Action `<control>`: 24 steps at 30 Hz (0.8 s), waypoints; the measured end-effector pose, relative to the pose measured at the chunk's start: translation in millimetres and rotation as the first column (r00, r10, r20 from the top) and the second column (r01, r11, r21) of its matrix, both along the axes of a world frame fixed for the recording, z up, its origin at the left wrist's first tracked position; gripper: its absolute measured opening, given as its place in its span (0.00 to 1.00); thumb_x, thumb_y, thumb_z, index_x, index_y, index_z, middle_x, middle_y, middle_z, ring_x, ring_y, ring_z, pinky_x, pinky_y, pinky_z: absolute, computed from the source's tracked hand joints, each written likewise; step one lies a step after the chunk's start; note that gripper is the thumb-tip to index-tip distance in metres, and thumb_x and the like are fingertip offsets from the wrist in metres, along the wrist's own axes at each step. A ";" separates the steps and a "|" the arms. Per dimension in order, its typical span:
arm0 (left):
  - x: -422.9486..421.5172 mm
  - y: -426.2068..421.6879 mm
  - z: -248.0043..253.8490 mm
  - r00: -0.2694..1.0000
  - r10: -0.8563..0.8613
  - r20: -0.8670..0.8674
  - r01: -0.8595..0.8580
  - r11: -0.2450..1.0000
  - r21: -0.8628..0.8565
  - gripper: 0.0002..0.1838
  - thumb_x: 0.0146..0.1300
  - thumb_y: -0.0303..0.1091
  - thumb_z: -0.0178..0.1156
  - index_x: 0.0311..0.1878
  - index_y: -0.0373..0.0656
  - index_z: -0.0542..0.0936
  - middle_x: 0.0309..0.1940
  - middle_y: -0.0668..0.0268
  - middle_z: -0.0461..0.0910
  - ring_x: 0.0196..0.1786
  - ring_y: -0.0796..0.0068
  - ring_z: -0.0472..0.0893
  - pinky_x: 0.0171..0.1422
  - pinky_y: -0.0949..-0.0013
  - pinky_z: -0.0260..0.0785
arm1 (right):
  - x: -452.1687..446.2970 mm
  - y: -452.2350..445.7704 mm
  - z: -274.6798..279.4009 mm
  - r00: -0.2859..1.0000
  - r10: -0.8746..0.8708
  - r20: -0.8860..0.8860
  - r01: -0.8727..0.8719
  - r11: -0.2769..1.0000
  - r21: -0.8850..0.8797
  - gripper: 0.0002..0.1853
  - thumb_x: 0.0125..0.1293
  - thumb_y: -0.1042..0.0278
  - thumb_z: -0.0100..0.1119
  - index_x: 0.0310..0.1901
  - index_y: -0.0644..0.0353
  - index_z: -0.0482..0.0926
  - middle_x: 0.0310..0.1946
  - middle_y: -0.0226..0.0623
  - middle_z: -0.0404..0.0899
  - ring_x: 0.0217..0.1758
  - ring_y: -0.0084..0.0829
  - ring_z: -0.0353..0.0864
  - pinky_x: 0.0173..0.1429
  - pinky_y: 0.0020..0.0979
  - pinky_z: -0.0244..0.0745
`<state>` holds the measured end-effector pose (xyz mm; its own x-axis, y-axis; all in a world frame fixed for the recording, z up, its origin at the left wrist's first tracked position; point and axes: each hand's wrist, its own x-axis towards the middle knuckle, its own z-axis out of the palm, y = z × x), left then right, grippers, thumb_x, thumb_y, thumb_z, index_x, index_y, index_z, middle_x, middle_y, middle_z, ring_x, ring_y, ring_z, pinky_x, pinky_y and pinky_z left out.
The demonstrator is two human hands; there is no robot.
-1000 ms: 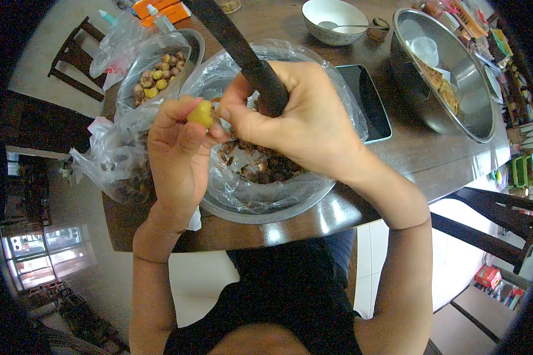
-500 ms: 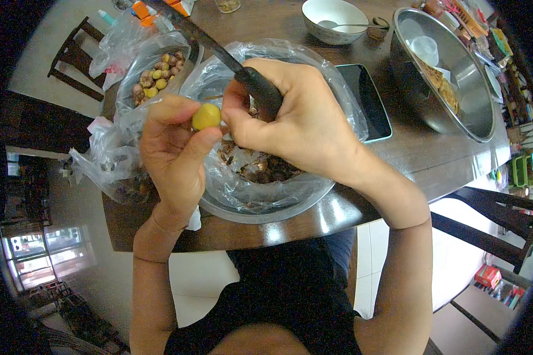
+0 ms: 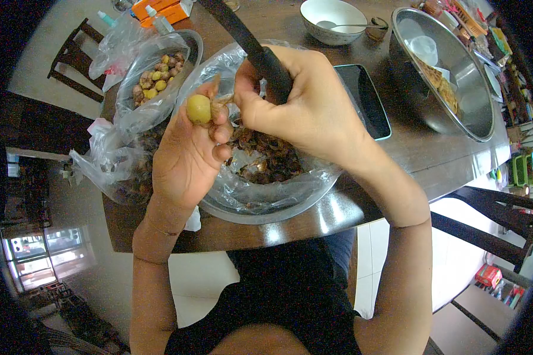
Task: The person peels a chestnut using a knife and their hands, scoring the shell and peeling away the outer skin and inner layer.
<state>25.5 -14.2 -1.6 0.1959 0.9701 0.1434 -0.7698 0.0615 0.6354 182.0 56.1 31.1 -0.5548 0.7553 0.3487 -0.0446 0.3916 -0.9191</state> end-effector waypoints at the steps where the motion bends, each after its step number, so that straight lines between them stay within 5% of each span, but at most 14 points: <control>1: -0.4 0.6 -0.9 1.000 -0.010 0.023 0.010 1.000 0.004 0.21 0.62 0.44 0.47 0.53 0.40 0.63 0.39 0.59 0.72 0.38 0.76 0.73 0.41 0.75 0.72 | 0.8 1.0 0.9 1.000 -0.001 0.015 0.001 1.000 0.004 0.05 0.49 0.73 0.54 0.24 0.65 0.71 0.19 0.23 0.68 0.25 0.13 0.64 0.31 0.18 0.62; 11: -2.8 4.9 -2.3 0.999 -0.030 -0.014 0.030 1.000 -0.002 0.17 0.64 0.40 0.42 0.53 0.41 0.63 0.41 0.59 0.71 0.40 0.75 0.74 0.41 0.73 0.73 | 5.8 5.5 7.3 0.995 0.058 -0.077 -0.069 0.986 -0.151 0.11 0.50 0.65 0.60 0.27 0.64 0.72 0.23 0.26 0.70 0.28 0.15 0.66 0.33 0.18 0.63; 13: -2.9 4.3 -3.7 0.996 0.010 -0.090 -0.007 1.000 0.026 0.17 0.65 0.39 0.42 0.53 0.40 0.63 0.42 0.60 0.71 0.41 0.74 0.74 0.42 0.73 0.73 | -1.2 4.2 -0.5 0.993 0.070 -0.092 -0.077 0.995 -0.069 0.15 0.48 0.61 0.64 0.28 0.64 0.73 0.24 0.27 0.71 0.28 0.15 0.67 0.34 0.18 0.63; 17: -2.1 4.4 -4.2 0.965 0.095 -0.243 -0.073 0.993 0.096 0.18 0.65 0.39 0.41 0.53 0.38 0.63 0.43 0.61 0.70 0.43 0.73 0.74 0.42 0.74 0.72 | -0.7 0.2 3.6 0.994 0.098 0.039 -0.095 0.993 -0.069 0.08 0.51 0.70 0.60 0.28 0.66 0.74 0.24 0.29 0.73 0.28 0.16 0.69 0.32 0.19 0.65; 18: -1.6 4.3 -3.8 0.965 0.109 -0.238 -0.091 0.992 0.085 0.18 0.64 0.38 0.43 0.53 0.38 0.63 0.44 0.60 0.70 0.43 0.72 0.74 0.41 0.73 0.73 | -3.7 2.0 -6.1 0.997 0.060 -0.041 -0.060 0.998 -0.017 0.05 0.52 0.75 0.59 0.28 0.67 0.74 0.23 0.30 0.74 0.27 0.16 0.70 0.31 0.20 0.65; 24: -1.2 3.9 -1.4 0.939 0.146 -0.312 -0.123 0.988 0.091 0.18 0.62 0.34 0.48 0.52 0.37 0.62 0.44 0.58 0.71 0.43 0.69 0.75 0.39 0.70 0.75 | -3.8 3.6 -9.7 1.000 0.007 -0.025 -0.004 0.993 0.121 0.06 0.48 0.76 0.61 0.26 0.66 0.73 0.22 0.32 0.73 0.28 0.19 0.71 0.34 0.21 0.66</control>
